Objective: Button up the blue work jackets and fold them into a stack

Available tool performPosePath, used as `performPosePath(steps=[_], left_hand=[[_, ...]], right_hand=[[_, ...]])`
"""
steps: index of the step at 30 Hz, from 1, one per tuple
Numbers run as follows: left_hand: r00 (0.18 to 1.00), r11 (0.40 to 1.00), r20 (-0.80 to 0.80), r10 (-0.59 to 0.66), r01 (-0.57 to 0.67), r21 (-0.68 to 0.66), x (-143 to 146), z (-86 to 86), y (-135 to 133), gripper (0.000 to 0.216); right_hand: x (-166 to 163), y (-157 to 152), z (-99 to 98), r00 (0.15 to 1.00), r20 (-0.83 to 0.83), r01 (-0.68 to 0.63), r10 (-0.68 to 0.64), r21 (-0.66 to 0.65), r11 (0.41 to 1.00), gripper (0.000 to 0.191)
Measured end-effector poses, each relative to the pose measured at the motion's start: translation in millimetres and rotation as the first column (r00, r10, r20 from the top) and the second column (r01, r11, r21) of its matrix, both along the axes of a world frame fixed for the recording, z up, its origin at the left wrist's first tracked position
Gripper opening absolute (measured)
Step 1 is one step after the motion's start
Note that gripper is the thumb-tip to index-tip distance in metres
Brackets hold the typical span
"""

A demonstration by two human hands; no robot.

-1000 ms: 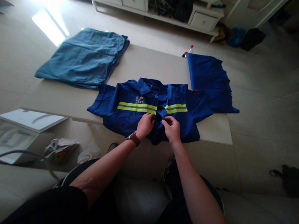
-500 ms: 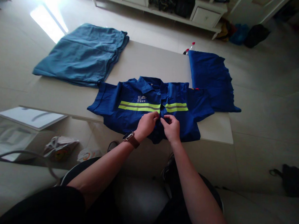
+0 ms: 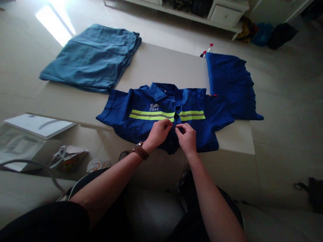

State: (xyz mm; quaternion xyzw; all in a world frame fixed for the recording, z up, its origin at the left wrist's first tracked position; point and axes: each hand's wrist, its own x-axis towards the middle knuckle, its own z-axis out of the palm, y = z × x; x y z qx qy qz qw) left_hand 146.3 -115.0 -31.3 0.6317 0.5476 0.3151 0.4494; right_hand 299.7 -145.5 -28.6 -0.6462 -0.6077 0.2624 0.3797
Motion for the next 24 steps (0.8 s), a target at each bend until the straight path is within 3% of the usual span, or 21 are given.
performPosePath(steps=[4, 8, 12, 17, 24], left_hand=[[0.998, 0.997, -0.036, -0.060, 0.061, 0.048, -2.3, 2.0, 0.2, 0.012], [0.998, 0.998, 0.028, -0.062, 0.063, -0.012, -3.1, 2.5, 0.7, 0.011], [0.979, 0.991, 0.197, 0.050, -0.025, -0.128, -0.5, -5.4, 1.0, 0.013], [0.875, 0.942, 0.424, 0.233, -0.096, -0.321, 4.7, -10.7, 0.7, 0.010], [0.853, 0.931, 0.447, 0.271, -0.114, -0.346, 4.9, -3.6, 0.6, 0.014]], right_hand=[[0.3, -0.4, -2.3, 1.000, 0.020, -0.009, 0.009, 0.015, 1.000, 0.012], [0.2, -1.0, -4.1, 0.998, 0.053, -0.044, 0.043, 0.020, 0.999, 0.013], [0.4, -1.6, -3.1, 0.996, 0.066, -0.069, 0.066, 0.032, 0.997, 0.014], [0.9, -1.5, -0.2, 0.996, 0.083, -0.028, 0.022, 0.071, 0.997, 0.010], [-1.2, -1.4, 1.2, 0.997, 0.072, -0.020, 0.013, 0.097, 0.995, 0.010]])
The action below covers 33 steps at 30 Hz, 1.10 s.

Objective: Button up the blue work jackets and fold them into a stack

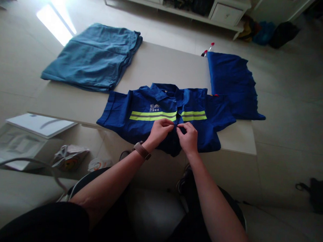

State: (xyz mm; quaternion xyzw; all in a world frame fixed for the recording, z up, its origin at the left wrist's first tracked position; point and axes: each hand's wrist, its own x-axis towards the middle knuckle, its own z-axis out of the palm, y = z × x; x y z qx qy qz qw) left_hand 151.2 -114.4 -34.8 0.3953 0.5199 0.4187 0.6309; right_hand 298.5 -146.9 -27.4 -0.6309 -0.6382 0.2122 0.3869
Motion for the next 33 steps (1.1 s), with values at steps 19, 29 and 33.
performPosePath(steps=[19, 29, 33], left_hand=[[0.991, 0.990, -0.105, -0.080, 0.091, 0.104, -3.0, -3.0, -0.4, 0.020], [0.977, 0.972, 0.187, 0.105, -0.061, -0.227, 3.6, 3.4, -5.1, 0.033], [0.965, 0.947, 0.219, 0.143, -0.070, -0.312, 2.7, 5.7, -5.2, 0.032]], right_hand=[[1.2, -1.0, -2.5, 1.000, 0.005, -0.025, 0.025, -0.001, 1.000, 0.015], [2.1, -0.9, -0.8, 0.999, 0.035, -0.031, 0.032, -0.023, 0.999, 0.017], [0.9, -1.8, 1.8, 0.999, 0.025, -0.021, 0.021, -0.014, 1.000, 0.016]])
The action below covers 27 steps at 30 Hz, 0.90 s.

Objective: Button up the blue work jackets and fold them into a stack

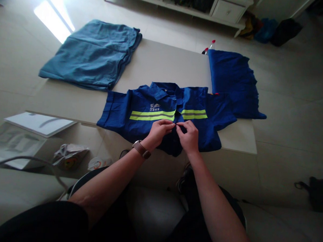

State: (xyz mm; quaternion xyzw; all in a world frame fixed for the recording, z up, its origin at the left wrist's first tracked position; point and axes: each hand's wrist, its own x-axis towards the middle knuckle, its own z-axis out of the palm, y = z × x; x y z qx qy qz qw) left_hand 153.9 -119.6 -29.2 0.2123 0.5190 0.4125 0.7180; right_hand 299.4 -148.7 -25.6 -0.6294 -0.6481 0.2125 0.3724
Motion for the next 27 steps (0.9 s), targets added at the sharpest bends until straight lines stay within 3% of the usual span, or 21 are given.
performPosePath(steps=[7, 11, 18, 22, 27], left_hand=[[1.000, 1.000, 0.008, 0.002, -0.002, 0.016, 0.1, -1.7, 0.1, 0.028], [0.996, 0.987, -0.062, -0.057, 0.065, 0.147, 0.3, -3.0, 0.1, 0.030], [0.971, 0.907, -0.207, -0.123, 0.194, 0.375, 1.5, -8.2, -2.6, 0.033], [0.942, 0.875, -0.314, -0.118, 0.248, 0.415, 1.7, -10.8, -4.0, 0.027], [0.855, 0.819, -0.422, -0.302, 0.459, 0.344, -4.9, -4.5, -2.8, 0.021]], right_hand=[[-1.6, 0.8, 5.4, 0.999, -0.046, 0.017, -0.016, 0.020, 1.000, 0.016], [0.7, 4.3, 1.0, 0.985, -0.146, 0.084, -0.087, -0.029, 0.996, 0.017], [3.7, 7.1, -12.8, 0.932, -0.302, 0.162, -0.201, -0.149, 0.976, 0.023], [3.2, 5.5, -13.6, 0.938, -0.272, 0.175, -0.214, -0.157, 0.972, 0.031], [7.9, 4.6, -14.5, 0.971, -0.113, 0.188, -0.211, -0.185, 0.965, 0.032]])
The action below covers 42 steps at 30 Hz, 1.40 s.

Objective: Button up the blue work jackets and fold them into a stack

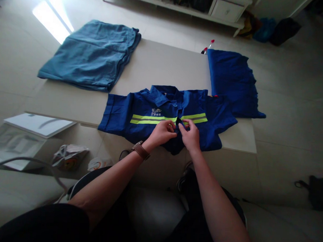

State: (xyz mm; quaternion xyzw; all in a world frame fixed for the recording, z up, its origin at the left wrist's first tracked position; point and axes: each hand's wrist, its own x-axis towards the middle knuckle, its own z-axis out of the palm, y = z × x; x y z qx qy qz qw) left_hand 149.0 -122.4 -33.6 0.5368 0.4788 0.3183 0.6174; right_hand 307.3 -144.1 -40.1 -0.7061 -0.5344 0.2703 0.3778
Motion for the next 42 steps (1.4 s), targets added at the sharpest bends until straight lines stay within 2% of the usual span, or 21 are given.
performPosePath(steps=[2, 4, 7, 9, 11, 15, 18, 21, 27, 29, 31, 33, 37, 40, 42], left_hand=[[0.997, 0.998, -0.049, -0.059, 0.057, -0.035, -3.5, 2.2, 0.6, 0.015], [0.989, 0.993, -0.112, -0.100, 0.093, -0.071, -6.3, 1.9, 1.4, 0.010], [0.977, 0.988, -0.189, -0.099, 0.074, -0.135, -8.8, -3.2, 3.6, 0.017], [0.976, 0.987, -0.206, -0.073, 0.042, -0.155, -9.6, -6.9, 5.2, 0.016], [0.974, 0.988, -0.213, -0.081, 0.050, -0.145, -10.1, -8.6, 5.8, 0.017], [0.952, 0.992, -0.280, -0.126, 0.114, -0.059, -10.4, -3.8, 3.3, 0.027], [0.933, 0.993, -0.342, -0.110, 0.114, -0.007, -9.7, 2.9, 1.1, 0.029], [0.923, 0.994, -0.370, -0.105, 0.098, -0.038, -9.1, 7.5, 1.2, 0.028], [0.959, 0.998, -0.279, -0.052, 0.039, -0.051, -9.8, 6.0, 6.8, 0.032], [0.957, 0.999, -0.286, 0.037, -0.031, 0.024, -9.8, 4.5, 9.1, 0.023], [0.940, 0.980, -0.307, 0.150, -0.100, 0.173, -9.6, 4.0, 11.4, 0.006], [0.927, 0.947, -0.312, 0.207, -0.110, 0.303, -9.4, 4.5, 14.3, 0.021], [0.903, 0.908, -0.403, 0.146, 0.039, 0.417, -10.6, 5.0, 23.0, 0.054], [0.846, 0.897, -0.525, 0.088, 0.162, 0.412, -12.5, 2.7, 28.8, 0.058], [0.808, 0.900, -0.583, 0.080, 0.192, 0.390, -13.6, 0.8, 30.6, 0.055]], right_hand=[[1.5, 0.5, -1.8, 0.999, 0.020, -0.027, 0.028, -0.051, 0.998, 0.024], [2.1, 1.7, -4.5, 0.999, 0.013, -0.041, 0.042, -0.034, 0.999, 0.017], [2.1, 4.6, -10.6, 0.997, -0.072, 0.004, -0.003, 0.016, 1.000, 0.016], [2.3, 6.5, -15.6, 0.984, -0.166, 0.068, -0.067, 0.000, 0.998, 0.012], [2.4, 7.7, -20.6, 0.969, -0.223, 0.104, -0.103, -0.008, 0.995, 0.015], [1.0, 8.0, -27.4, 0.974, -0.210, 0.080, -0.081, -0.013, 0.997, 0.027], [-0.7, 7.7, -27.8, 0.970, -0.231, 0.065, -0.079, -0.069, 0.996, 0.022], [-2.1, 6.9, -23.5, 0.970, -0.231, 0.056, -0.077, -0.095, 0.994, 0.020], [-2.3, 5.1, -13.8, 0.975, -0.211, 0.060, -0.064, -0.025, 0.998, 0.023], [-2.2, 5.0, -13.0, 0.972, -0.218, 0.087, -0.088, -0.013, 0.996, 0.018], [-2.6, 4.8, -12.2, 0.967, -0.228, 0.118, -0.115, 0.002, 0.993, 0.015], [-3.3, 4.2, -10.4, 0.966, -0.222, 0.145, -0.131, 0.045, 0.988, 0.023], [-5.0, 2.0, -3.9, 0.987, -0.125, 0.121, -0.101, 0.168, 0.978, 0.027], [-6.9, 0.0, 1.1, 0.994, -0.073, 0.098, -0.084, 0.203, 0.974, 0.019], [-8.2, -1.1, 4.0, 0.993, -0.068, 0.107, -0.094, 0.223, 0.969, 0.011]])
